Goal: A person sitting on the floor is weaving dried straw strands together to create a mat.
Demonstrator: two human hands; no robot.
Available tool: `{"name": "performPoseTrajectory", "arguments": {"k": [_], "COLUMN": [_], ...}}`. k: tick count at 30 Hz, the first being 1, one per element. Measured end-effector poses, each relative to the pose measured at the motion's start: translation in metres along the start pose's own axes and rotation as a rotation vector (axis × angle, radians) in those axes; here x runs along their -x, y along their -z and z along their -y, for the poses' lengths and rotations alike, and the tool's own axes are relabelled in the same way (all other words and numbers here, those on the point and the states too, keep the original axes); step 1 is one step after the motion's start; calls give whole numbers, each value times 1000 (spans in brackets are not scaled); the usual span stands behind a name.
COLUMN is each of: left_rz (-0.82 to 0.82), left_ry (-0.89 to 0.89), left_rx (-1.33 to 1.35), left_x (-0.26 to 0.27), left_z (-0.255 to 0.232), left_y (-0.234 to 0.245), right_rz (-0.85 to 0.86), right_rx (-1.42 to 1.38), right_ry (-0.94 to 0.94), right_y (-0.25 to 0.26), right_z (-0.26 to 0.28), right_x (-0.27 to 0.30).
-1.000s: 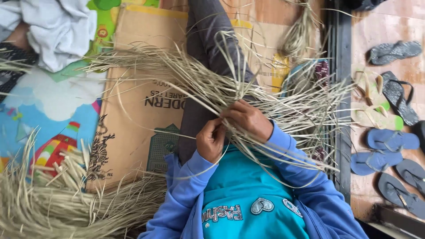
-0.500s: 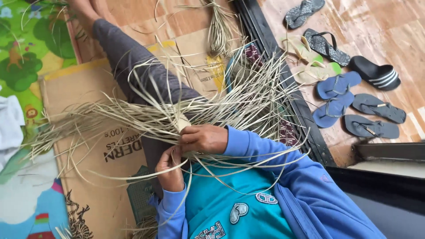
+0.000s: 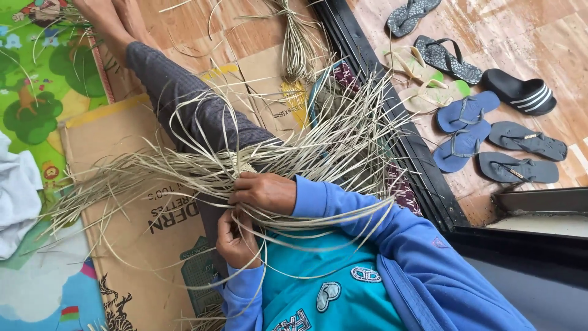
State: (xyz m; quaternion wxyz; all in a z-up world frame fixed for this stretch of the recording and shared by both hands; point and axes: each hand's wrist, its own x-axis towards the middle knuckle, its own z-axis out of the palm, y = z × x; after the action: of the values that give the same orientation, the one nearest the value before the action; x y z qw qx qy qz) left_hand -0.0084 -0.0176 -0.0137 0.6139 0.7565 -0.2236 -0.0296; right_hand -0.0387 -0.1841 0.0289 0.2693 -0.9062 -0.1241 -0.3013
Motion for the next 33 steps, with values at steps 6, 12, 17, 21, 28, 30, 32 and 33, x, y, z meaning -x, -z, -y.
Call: {"name": "performPoseTrajectory", "arguments": {"k": [6,12,17,21,28,30,32,33], "left_rz": [34,46,140,125,46,-14,57,30], "left_ry": [40,318,140,-76,41,71,32,45], "left_rx": [2,185,-4,-64,7,3,-5,-22], "left_x": [-7,-10,-10,-9,-2,-2,-1,0], "left_z": [8,2,-16,-9,7,5,5,10], "left_y": [7,7,5,6,0,0,4,4], "right_rz": [18,39,34,57,72,88,50,64], "right_rx": [-187,-168,-88,-39,-73,-107,-241,-269], "right_ry": [-23,92,103,64,-86,-96,-154,-139], "right_y": [-4,13,12,12,4,3,6,8], "right_z": [-9,-5,-9,-3,-1,-1,0,-1], "right_x": [17,20,16,3,2,4,5,7]}}
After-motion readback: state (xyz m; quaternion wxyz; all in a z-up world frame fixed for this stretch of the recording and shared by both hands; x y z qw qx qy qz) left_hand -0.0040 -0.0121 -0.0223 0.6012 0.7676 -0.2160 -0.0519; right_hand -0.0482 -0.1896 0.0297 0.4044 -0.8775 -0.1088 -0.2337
